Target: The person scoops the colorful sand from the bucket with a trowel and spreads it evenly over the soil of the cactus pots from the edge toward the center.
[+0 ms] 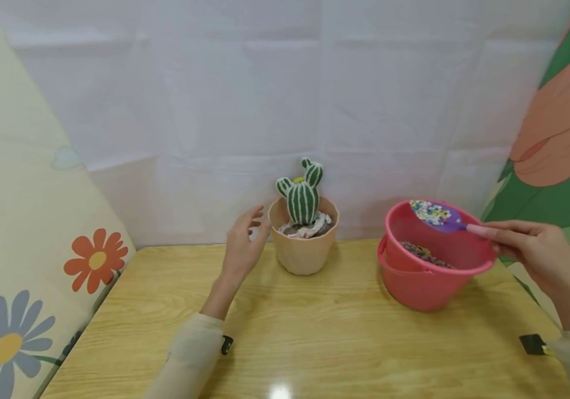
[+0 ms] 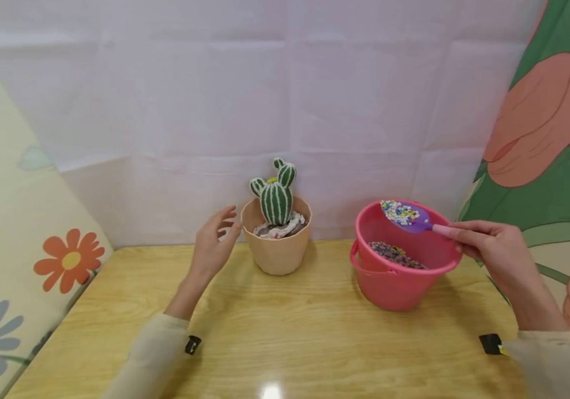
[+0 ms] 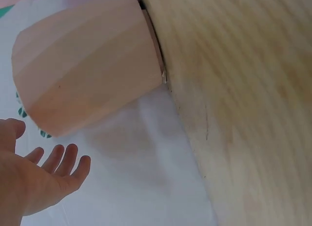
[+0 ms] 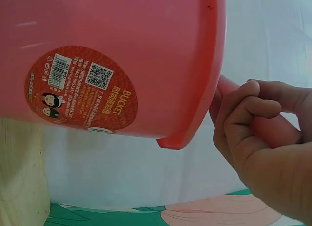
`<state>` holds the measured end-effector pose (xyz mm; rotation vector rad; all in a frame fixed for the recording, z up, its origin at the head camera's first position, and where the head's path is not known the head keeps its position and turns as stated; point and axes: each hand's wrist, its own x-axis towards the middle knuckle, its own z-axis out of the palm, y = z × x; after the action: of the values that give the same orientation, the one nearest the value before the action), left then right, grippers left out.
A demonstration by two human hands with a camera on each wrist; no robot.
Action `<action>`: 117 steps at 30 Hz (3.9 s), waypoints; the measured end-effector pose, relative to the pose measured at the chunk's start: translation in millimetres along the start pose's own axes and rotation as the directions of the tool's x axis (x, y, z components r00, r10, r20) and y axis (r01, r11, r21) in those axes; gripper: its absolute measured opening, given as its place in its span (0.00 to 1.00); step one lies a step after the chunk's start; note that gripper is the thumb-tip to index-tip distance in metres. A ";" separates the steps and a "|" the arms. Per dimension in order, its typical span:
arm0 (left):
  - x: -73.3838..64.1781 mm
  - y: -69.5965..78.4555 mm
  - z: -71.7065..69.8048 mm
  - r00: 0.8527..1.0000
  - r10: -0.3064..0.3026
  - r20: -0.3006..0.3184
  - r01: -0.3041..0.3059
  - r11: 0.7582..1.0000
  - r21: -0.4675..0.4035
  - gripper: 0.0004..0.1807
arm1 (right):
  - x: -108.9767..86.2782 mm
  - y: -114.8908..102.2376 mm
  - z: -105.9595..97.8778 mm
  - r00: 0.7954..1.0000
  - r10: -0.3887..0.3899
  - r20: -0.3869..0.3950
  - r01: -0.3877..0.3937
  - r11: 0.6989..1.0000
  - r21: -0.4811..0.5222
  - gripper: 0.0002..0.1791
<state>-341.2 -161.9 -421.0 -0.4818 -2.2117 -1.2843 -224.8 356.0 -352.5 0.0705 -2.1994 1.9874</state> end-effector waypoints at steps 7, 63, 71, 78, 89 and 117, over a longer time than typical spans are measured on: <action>-1.7 0.7 15.8 0.991 -0.112 0.074 0.119 0.988 -0.095 0.38 | -6.7 5.3 -0.6 0.996 -0.012 -0.089 0.006 0.997 -0.072 0.17; 2.6 -3.9 27.7 0.908 -0.299 0.294 0.412 0.774 -0.482 0.35 | -5.4 7.3 12.6 0.963 0.054 -0.263 -0.138 0.939 -0.314 0.30; 1.7 -2.8 25.7 0.899 -0.321 0.298 0.432 0.765 -0.477 0.36 | -8.8 -1.4 15.8 0.967 0.028 -0.252 -0.116 0.931 -0.346 0.28; 1.8 -1.9 23.9 0.897 -0.329 0.295 0.436 0.766 -0.471 0.37 | -11.0 -8.4 21.9 0.966 -0.001 -0.257 -0.092 0.933 -0.349 0.31; 1.3 -3.0 25.5 0.896 -0.324 0.303 0.437 0.764 -0.475 0.37 | -20.2 -17.5 34.0 0.981 -0.027 -0.192 -0.034 0.951 -0.308 0.26; 0.6 -3.5 23.9 0.894 -0.320 0.315 0.442 0.752 -0.489 0.37 | -9.2 -21.9 84.8 0.999 0.051 -0.014 -0.053 0.976 -0.211 0.25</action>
<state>-350.0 -142.6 -432.6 -0.3899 -2.1531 -2.2207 -220.7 268.8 -340.3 -0.0243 -2.4149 1.7621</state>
